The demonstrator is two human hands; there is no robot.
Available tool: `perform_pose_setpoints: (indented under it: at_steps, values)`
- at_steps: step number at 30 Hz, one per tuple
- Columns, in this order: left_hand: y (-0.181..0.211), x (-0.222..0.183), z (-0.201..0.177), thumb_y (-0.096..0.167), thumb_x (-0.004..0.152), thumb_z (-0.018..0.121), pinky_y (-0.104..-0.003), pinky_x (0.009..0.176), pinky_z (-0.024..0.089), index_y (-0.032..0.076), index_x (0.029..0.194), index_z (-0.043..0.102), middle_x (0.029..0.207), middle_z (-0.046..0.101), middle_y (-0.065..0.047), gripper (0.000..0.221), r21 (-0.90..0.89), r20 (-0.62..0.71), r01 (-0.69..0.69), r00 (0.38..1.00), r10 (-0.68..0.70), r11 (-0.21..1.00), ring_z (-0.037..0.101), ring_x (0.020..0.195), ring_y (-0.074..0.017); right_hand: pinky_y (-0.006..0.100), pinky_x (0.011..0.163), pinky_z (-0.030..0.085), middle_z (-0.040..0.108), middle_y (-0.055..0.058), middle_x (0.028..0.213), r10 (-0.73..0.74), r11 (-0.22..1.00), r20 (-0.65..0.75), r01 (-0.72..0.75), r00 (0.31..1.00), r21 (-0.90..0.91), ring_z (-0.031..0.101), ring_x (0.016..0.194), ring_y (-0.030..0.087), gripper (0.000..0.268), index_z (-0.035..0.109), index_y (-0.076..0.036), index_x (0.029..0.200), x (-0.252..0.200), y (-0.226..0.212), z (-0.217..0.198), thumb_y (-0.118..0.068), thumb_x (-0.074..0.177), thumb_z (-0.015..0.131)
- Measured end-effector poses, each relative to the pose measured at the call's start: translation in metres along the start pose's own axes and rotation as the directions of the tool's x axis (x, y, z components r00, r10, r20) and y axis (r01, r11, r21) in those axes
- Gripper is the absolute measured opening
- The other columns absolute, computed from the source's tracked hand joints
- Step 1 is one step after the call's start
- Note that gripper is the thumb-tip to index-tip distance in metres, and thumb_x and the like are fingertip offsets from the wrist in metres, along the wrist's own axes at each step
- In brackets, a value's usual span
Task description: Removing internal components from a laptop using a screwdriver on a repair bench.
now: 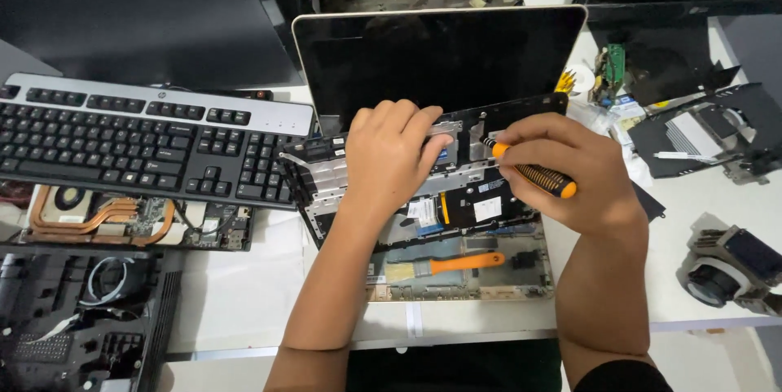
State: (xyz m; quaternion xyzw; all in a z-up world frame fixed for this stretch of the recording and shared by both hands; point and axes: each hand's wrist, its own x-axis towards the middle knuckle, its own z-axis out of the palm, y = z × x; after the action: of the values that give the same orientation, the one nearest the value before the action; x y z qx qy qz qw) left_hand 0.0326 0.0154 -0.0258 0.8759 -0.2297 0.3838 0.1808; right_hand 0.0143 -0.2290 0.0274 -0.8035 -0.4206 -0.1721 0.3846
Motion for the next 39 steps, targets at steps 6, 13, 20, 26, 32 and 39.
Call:
perform_pose_setpoints:
  at_steps: [6,13,20,26,32,39]
  values:
    - [0.005,0.001,-0.008,0.035,0.103,0.063,-0.038,0.064,0.037,0.010,0.112,0.070,0.090,0.059,-0.003,0.028,-0.007,-0.013,-0.024,1.000,0.024,1.000,0.054,0.076,-0.0248,0.032,0.091,0.061,0.068,0.016,0.116,0.017,1.000,0.019,-0.017,1.000,-0.015,0.072,0.101,0.026,0.015,0.072,-0.003,0.100,0.003,-0.001,0.004,0.005,0.089,0.077]
    - [0.006,-0.001,-0.009,0.034,0.104,0.063,-0.038,0.065,0.038,0.010,0.113,0.070,0.091,0.058,-0.002,0.027,0.003,0.007,-0.022,1.000,0.022,1.000,0.053,0.077,-0.0242,0.032,0.091,0.062,0.068,0.017,0.115,-0.013,1.000,0.026,0.014,1.000,-0.017,0.072,0.100,0.026,0.015,0.071,-0.002,0.101,0.004,0.002,0.004,0.006,0.090,0.077]
    - [0.005,-0.001,-0.012,0.031,0.104,0.063,-0.039,0.067,0.039,0.008,0.119,0.069,0.093,0.060,-0.003,0.027,-0.019,0.021,-0.031,0.999,0.031,0.999,0.056,0.081,-0.0249,0.031,0.093,0.061,0.073,0.016,0.113,0.060,0.998,0.021,-0.060,0.998,-0.012,0.074,0.103,0.025,0.017,0.073,-0.001,0.103,0.008,-0.006,0.009,0.002,0.088,0.081]
    - [0.001,-0.001,-0.025,0.037,0.102,0.067,-0.041,0.079,0.048,0.015,0.127,0.064,0.123,0.062,-0.009,0.034,-0.212,0.061,-0.005,0.998,0.018,0.977,0.065,0.101,-0.0258,0.033,0.090,0.067,0.073,0.023,0.110,0.221,0.939,-0.110,-0.181,0.969,0.293,0.078,0.108,0.034,0.025,0.064,0.002,0.104,0.001,0.009,0.018,0.003,0.086,0.081]
    - [-0.002,-0.001,-0.025,0.028,0.099,0.072,-0.041,0.075,0.044,0.018,0.098,0.073,0.119,0.064,-0.010,0.011,-0.269,0.016,-0.035,0.999,0.041,0.962,0.066,0.095,-0.0276,0.032,0.083,0.068,0.073,0.020,0.109,0.321,0.853,-0.117,-0.233,0.940,0.467,0.078,0.102,0.030,0.021,0.061,-0.001,0.105,0.001,0.024,0.031,-0.004,0.091,0.075]
    - [-0.006,-0.004,-0.030,0.030,0.097,0.074,-0.046,0.080,0.044,0.017,0.090,0.078,0.125,0.061,-0.010,0.015,-0.292,0.125,-0.051,0.988,0.090,0.955,0.062,0.104,-0.0306,0.043,0.105,0.068,0.061,0.013,0.108,0.253,0.883,-0.417,-0.031,0.873,0.469,0.072,0.108,0.034,0.011,0.045,-0.014,0.114,-0.048,0.048,-0.031,-0.014,0.115,0.057]
